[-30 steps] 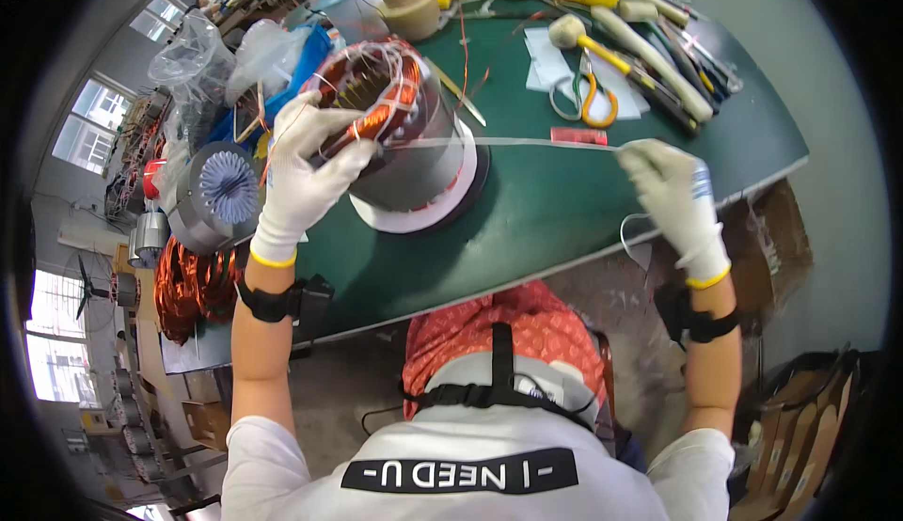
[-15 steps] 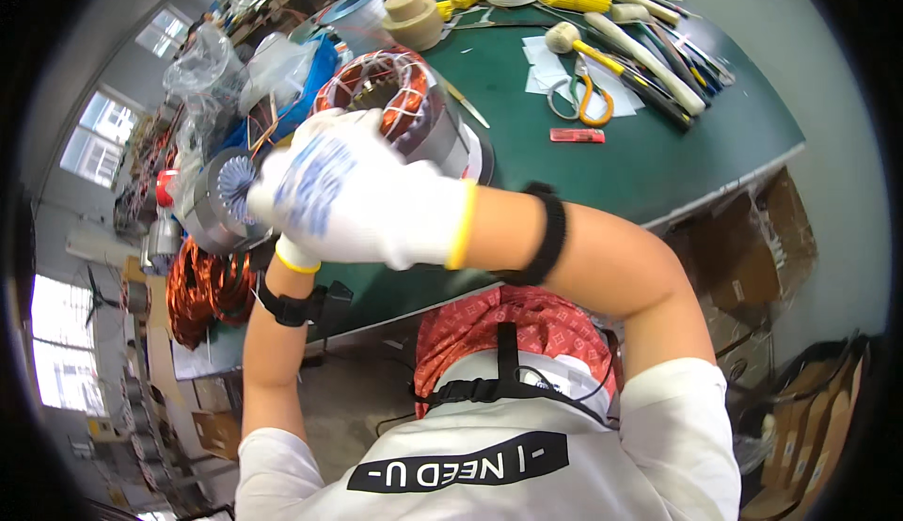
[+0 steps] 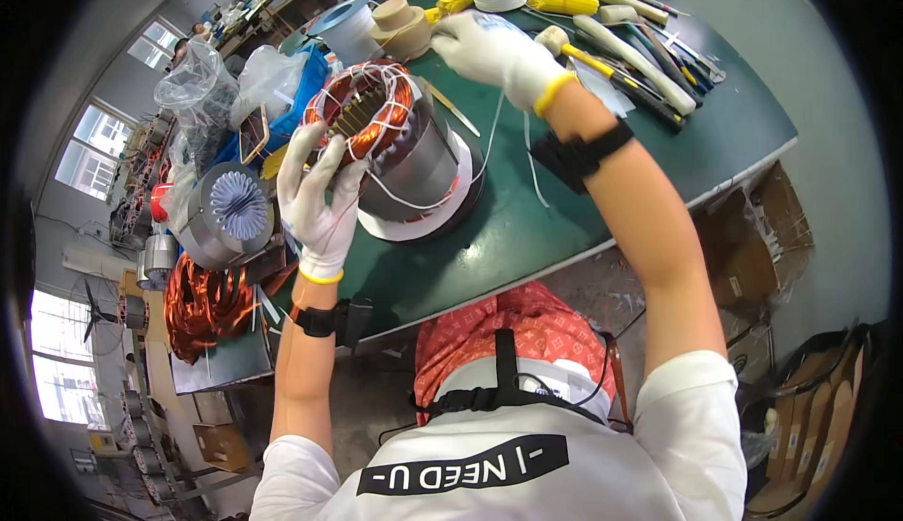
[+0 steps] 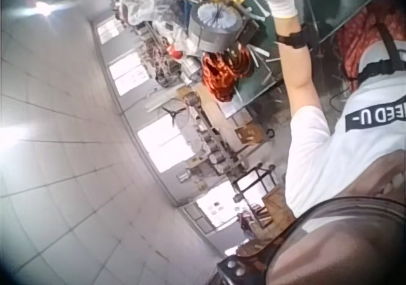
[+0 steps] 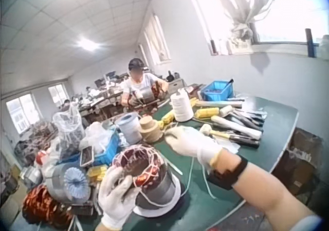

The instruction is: Winding copper wire coils into an electric motor stator and securing them with string and insulation.

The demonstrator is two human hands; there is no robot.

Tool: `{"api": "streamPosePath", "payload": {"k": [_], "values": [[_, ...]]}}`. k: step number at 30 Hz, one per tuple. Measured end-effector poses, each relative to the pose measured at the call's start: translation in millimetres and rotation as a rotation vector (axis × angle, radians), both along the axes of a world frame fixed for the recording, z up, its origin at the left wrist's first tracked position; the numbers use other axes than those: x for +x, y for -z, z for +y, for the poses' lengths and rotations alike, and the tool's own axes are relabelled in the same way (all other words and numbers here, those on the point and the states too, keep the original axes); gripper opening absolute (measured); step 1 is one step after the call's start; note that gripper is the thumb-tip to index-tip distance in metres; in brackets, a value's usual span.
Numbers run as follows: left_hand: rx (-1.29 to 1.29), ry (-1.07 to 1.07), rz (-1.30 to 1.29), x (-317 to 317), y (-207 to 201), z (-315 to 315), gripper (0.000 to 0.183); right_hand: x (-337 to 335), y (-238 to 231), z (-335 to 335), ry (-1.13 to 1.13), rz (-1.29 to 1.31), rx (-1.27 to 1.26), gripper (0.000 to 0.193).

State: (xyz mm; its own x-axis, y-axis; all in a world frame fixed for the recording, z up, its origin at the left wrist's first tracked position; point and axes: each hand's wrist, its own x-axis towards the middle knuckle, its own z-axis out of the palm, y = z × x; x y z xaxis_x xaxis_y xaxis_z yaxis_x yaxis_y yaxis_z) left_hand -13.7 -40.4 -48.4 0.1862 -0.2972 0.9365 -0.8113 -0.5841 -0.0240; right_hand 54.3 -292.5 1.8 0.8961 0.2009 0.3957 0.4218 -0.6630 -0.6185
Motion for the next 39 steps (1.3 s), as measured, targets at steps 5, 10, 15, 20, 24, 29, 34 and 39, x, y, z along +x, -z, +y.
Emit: {"api": "streamPosePath", "payload": {"k": [5,10,15,20,24,29,34,39], "values": [[-0.005,0.044,-0.051,3.2,10.0,1.5,0.035,-68.0,27.9,-29.5,-0.065,-0.064,0.322,0.042],[0.015,0.091,-0.072,5.7,9.8,1.9,0.031,-115.7,61.0,0.4,0.059,-0.303,0.051,0.056],[-0.058,0.077,-0.045,1.8,10.1,-3.3,0.036,-117.4,53.2,40.6,0.104,-0.519,0.034,0.030],[-0.154,0.035,-0.023,-2.2,13.7,-7.5,0.046,-119.0,36.8,47.0,-0.049,-0.482,-0.165,0.018],[-0.196,0.046,-0.055,0.6,17.2,-8.7,0.040,-101.3,7.6,24.4,-0.394,-0.137,-0.282,0.019],[-0.173,-0.061,-0.129,1.9,18.9,-6.0,0.038,-50.7,-35.0,23.2,-0.406,-0.598,-0.523,0.050],[-0.203,-0.208,-0.044,-5.6,22.7,-1.6,0.058,-19.3,-61.5,48.2,-0.650,-0.034,-0.968,0.067],[-0.120,-0.332,-0.172,-2.9,8.4,-0.8,0.082,-28.1,-63.3,53.7,-0.683,0.206,-0.573,0.067]]}}
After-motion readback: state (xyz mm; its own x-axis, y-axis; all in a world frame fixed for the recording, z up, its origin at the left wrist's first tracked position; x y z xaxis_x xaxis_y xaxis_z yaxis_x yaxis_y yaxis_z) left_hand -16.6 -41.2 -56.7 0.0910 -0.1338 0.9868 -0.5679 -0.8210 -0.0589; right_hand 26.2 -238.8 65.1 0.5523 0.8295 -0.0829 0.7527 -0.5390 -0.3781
